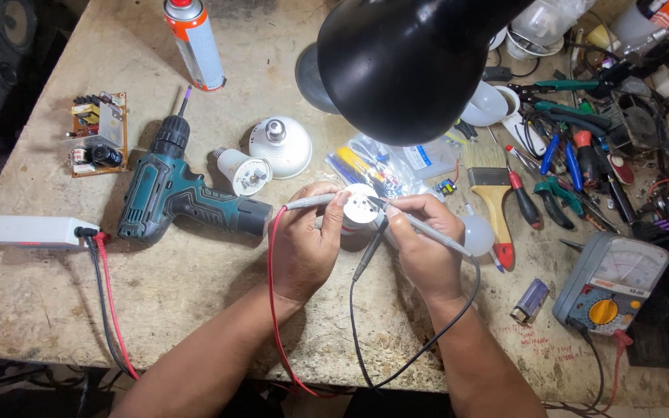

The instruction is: Testing LED bulbs with multimeter probes and inspecting components at a repair bench.

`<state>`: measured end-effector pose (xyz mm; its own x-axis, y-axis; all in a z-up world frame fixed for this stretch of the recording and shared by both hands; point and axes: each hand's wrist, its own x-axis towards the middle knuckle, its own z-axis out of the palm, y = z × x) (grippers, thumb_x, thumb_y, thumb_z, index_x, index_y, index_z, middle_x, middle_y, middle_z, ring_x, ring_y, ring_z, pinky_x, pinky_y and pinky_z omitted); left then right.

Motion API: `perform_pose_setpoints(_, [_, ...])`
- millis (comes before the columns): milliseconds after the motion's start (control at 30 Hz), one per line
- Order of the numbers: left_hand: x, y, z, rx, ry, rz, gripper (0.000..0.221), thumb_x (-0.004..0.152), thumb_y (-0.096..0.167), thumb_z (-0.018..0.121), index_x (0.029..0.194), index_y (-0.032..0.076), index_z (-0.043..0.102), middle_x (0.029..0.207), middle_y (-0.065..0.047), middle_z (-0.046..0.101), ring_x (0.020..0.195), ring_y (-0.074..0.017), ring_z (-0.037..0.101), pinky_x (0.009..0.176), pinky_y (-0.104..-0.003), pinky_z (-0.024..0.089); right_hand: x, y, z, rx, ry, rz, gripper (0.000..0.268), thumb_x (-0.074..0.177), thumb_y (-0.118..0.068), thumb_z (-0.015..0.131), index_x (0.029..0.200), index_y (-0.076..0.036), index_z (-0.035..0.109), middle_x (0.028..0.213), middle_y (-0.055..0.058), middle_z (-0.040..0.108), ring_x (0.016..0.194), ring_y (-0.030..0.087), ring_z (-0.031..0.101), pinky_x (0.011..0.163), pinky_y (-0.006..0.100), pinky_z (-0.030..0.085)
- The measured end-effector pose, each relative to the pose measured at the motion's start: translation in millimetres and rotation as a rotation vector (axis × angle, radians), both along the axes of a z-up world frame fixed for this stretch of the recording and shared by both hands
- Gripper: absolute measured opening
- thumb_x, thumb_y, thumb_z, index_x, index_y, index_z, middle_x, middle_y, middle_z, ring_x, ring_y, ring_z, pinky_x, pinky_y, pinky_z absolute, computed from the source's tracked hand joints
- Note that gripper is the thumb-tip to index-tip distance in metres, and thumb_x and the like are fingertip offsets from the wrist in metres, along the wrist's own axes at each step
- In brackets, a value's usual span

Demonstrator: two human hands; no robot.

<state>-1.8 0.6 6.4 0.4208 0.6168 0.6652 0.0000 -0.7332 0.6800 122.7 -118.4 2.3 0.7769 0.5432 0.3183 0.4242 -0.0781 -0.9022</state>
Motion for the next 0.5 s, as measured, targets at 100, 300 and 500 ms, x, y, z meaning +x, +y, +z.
perform_pose_setpoints(100, [-0.3, -0.4, 0.4, -0.013, 0.000, 0.002, 0.012, 0.102, 0.015, 0.067, 0.097, 0.004, 0.068, 0.090, -0.010, 0.074, 0.086, -0.0319, 0.076, 0.071, -0.040, 0.061, -0.7, 0.0, -0.3, -0.001, 0.006, 0.001, 0.007, 0.084, -0.001, 0.075, 0.091, -0.001, 0.076, 0.088, 0.017, 0.076, 0.089, 0.018, 0.072, 0.077, 0.035, 0.059])
perform_pose_setpoints(300, [-0.2, -0.5, 0.1, -0.039, 0.001, -0.002, 0.013, 0.102, 0.017, 0.068, 0.096, 0.005, 0.069, 0.090, -0.010, 0.074, 0.087, -0.0312, 0.076, 0.072, -0.039, 0.061, -0.4, -0.6, -2.0, 0.004, 0.011, 0.001, 0.008, 0.085, -0.001, 0.075, 0.092, 0.000, 0.076, 0.089, 0.017, 0.076, 0.091, 0.018, 0.071, 0.079, 0.036, 0.059])
perform_pose_setpoints(500, [-1.3, -0.2, 1.7, -0.031, -0.003, -0.010, 0.012, 0.101, 0.016, 0.068, 0.096, 0.004, 0.069, 0.089, -0.011, 0.074, 0.087, -0.0325, 0.076, 0.073, -0.040, 0.061, -0.7, -0.5, 0.4, -0.014, 0.026, 0.000, 0.009, 0.085, -0.001, 0.074, 0.093, 0.000, 0.077, 0.089, 0.017, 0.076, 0.090, 0.017, 0.071, 0.077, 0.035, 0.059])
